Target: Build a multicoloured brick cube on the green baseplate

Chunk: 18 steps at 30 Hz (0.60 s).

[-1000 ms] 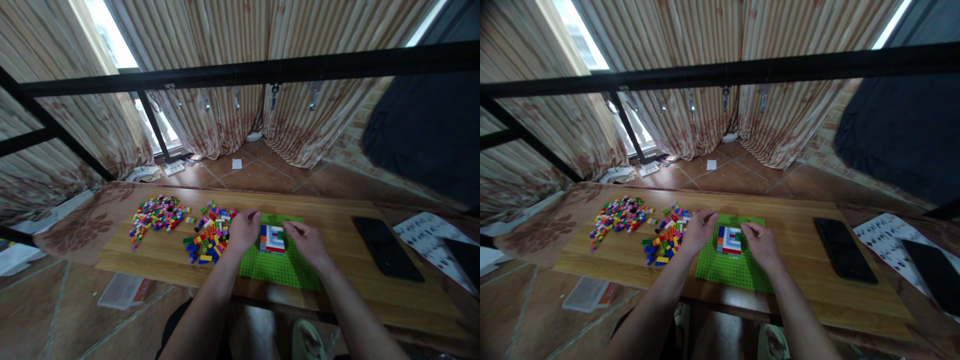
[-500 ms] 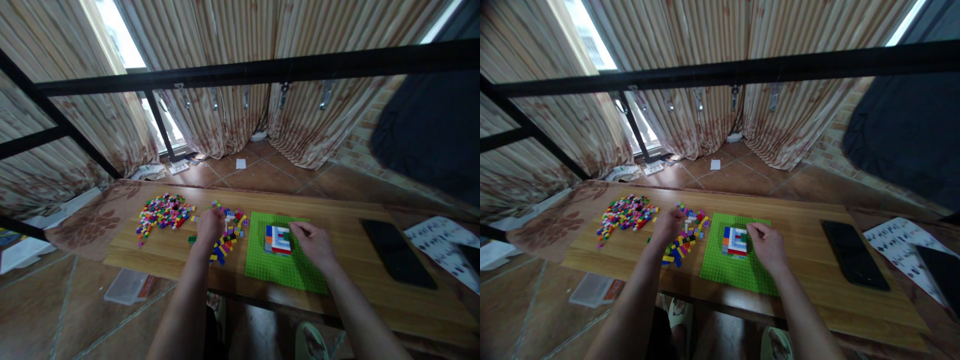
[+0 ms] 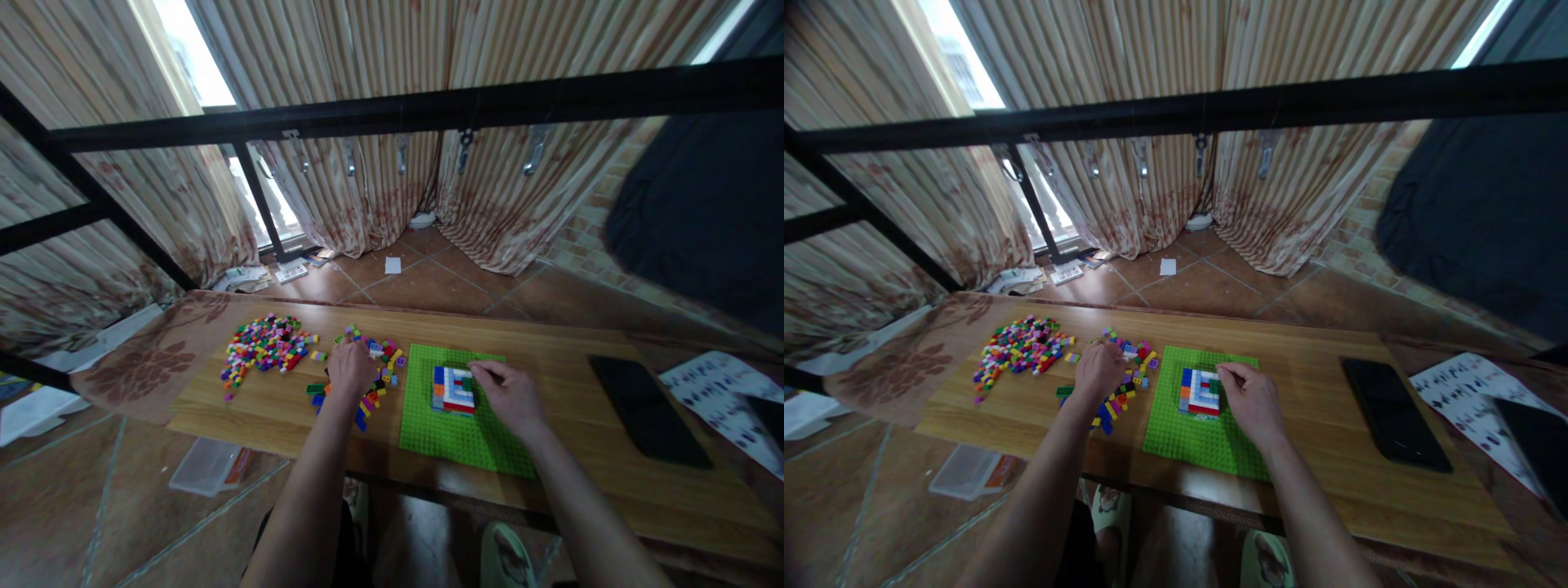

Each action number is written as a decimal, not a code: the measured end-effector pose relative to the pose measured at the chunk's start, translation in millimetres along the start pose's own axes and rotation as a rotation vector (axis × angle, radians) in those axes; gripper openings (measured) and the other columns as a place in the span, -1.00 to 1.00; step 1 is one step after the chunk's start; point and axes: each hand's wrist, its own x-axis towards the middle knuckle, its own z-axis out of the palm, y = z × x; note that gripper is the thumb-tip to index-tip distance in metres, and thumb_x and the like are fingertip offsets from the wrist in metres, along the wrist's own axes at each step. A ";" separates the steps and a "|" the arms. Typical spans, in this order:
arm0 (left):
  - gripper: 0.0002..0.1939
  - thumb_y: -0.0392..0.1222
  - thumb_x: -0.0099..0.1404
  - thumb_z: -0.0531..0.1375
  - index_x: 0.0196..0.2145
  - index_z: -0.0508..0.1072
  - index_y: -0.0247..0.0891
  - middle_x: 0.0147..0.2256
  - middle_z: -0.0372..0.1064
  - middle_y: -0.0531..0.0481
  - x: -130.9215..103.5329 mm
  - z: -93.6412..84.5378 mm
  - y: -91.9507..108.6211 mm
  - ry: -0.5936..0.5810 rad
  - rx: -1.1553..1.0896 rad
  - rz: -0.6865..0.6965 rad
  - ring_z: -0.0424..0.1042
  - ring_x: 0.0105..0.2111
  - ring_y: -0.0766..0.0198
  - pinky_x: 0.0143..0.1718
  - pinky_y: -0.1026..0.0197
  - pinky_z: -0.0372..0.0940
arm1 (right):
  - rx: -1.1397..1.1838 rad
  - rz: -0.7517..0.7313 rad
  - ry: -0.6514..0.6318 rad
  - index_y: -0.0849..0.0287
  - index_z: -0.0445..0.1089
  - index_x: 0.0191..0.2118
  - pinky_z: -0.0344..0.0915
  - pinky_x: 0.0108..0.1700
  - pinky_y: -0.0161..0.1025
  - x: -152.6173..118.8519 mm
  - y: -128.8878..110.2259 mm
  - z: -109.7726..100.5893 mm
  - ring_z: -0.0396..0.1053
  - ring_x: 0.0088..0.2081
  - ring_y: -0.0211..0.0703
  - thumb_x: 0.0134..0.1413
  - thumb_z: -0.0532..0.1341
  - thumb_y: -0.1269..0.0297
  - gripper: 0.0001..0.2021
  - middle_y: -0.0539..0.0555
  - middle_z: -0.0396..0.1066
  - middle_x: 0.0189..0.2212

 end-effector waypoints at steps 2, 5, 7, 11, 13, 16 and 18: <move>-0.73 -0.28 0.19 0.11 -0.23 0.57 -0.29 -0.15 0.44 -0.26 -1.0 0.5 1.7 0.002 0.018 -0.013 0.40 -0.11 0.01 -0.10 0.12 0.25 | -0.003 0.001 -0.003 0.14 0.56 -0.29 0.37 -0.15 -0.08 -0.3 -0.8 -0.1 0.50 -0.24 0.01 0.09 0.13 0.04 -0.67 0.14 0.58 -0.27; -0.74 -0.25 0.20 0.10 -0.23 0.56 -0.30 -0.13 0.43 -0.29 -2.2 1.5 3.9 0.003 0.038 -0.022 0.38 -0.10 -0.02 -0.11 0.10 0.26 | -0.007 -0.004 0.005 0.14 0.56 -0.30 0.38 -0.17 -0.08 -0.7 -2.6 -0.5 0.50 -0.26 0.01 0.09 0.13 0.05 -0.67 0.14 0.58 -0.29; -0.74 -0.26 0.21 0.09 -0.24 0.55 -0.30 -0.12 0.42 -0.29 -2.1 1.8 4.1 0.000 0.049 -0.020 0.38 -0.09 -0.02 -0.11 0.09 0.26 | -0.004 -0.015 0.018 0.13 0.56 -0.30 0.38 -0.17 -0.08 -0.8 -3.4 -1.0 0.50 -0.27 0.00 0.08 0.13 0.06 -0.68 0.13 0.58 -0.30; -0.76 -0.31 0.22 0.07 -0.25 0.53 -0.30 -0.15 0.43 -0.26 0.4 -2.5 3.3 0.030 0.054 0.011 0.39 -0.11 0.01 -0.09 0.11 0.24 | 0.019 -0.008 0.039 0.13 0.56 -0.31 0.37 -0.16 -0.07 0.1 -3.7 -2.0 0.50 -0.26 0.01 0.07 0.14 0.06 -0.68 0.13 0.58 -0.30; -0.77 -0.29 0.25 0.07 -0.22 0.50 -0.30 -0.16 0.43 -0.24 0.8 -6.5 4.9 0.076 -0.003 0.039 0.40 -0.14 0.04 -0.10 0.12 0.24 | 0.035 -0.007 0.052 0.14 0.56 -0.31 0.37 -0.15 -0.07 0.6 -4.4 -2.1 0.50 -0.27 0.01 0.07 0.15 0.05 -0.68 0.14 0.58 -0.31; -0.80 -0.24 0.31 0.06 -0.21 0.46 -0.28 -0.22 0.45 -0.15 -2.7 -9.3 13.8 0.101 -0.202 0.150 0.43 -0.23 0.12 -0.18 0.16 0.26 | 0.085 -0.018 0.072 0.15 0.56 -0.31 0.37 -0.16 -0.08 0.3 -8.6 -1.8 0.49 -0.27 -0.01 0.08 0.16 0.05 -0.69 0.14 0.58 -0.32; -0.82 -0.24 0.33 0.05 -0.24 0.45 -0.26 -0.27 0.46 -0.09 -8.2 -7.1 24.9 0.067 -0.377 0.318 0.43 -0.25 0.20 -0.20 0.21 0.26 | 0.137 -0.032 0.066 0.16 0.55 -0.29 0.38 -0.17 -0.10 -1.1 -13.7 -1.4 0.49 -0.27 -0.03 0.08 0.18 0.06 -0.70 0.13 0.57 -0.31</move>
